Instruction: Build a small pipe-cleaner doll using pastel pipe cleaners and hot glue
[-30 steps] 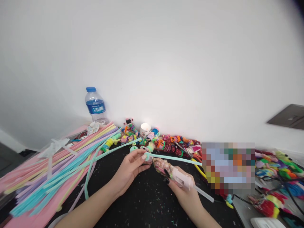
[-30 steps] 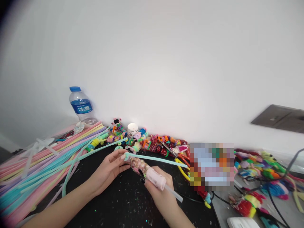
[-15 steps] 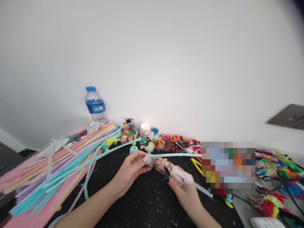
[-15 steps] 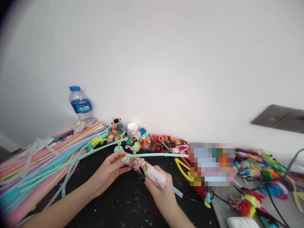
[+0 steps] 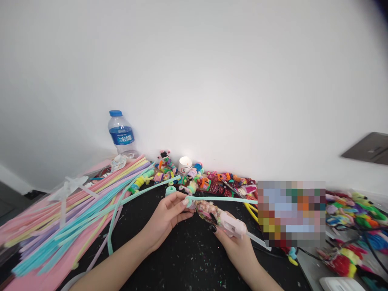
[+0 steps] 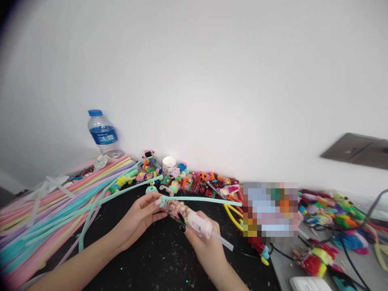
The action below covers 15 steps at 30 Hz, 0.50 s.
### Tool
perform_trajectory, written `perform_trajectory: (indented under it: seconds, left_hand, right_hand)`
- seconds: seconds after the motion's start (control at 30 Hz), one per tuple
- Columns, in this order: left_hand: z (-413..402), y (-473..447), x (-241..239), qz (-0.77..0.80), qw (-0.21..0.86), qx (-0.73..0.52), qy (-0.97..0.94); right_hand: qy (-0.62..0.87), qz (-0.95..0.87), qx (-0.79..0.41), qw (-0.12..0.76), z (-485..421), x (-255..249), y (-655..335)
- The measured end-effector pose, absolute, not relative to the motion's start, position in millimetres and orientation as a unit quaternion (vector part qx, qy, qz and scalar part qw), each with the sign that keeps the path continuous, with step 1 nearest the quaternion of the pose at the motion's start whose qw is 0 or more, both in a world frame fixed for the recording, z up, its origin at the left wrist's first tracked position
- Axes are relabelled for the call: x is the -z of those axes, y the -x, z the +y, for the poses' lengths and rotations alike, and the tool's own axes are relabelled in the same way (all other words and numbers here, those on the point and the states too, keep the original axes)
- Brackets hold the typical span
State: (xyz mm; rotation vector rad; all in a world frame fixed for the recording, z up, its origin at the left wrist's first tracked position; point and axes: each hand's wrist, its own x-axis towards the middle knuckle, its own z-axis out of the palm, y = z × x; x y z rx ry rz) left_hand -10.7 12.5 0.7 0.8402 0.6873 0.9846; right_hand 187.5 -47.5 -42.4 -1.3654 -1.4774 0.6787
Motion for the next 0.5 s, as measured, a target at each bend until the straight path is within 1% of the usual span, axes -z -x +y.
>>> perform_trajectory:
  seconds: [0.2,0.5]
  left_hand:
    - [13.6,11.2,0.7,0.308,0.746,-0.454,-0.377]
    - [15.3,11.5,2.0,0.303,0.750,-0.460,-0.366]
  right_hand:
    - [0.565,-0.614,-0.279,0.474,-48.3,38.9,-186.9]
    - [0.573,-0.630,-0.222,0.475,-49.1,39.5,-186.6]
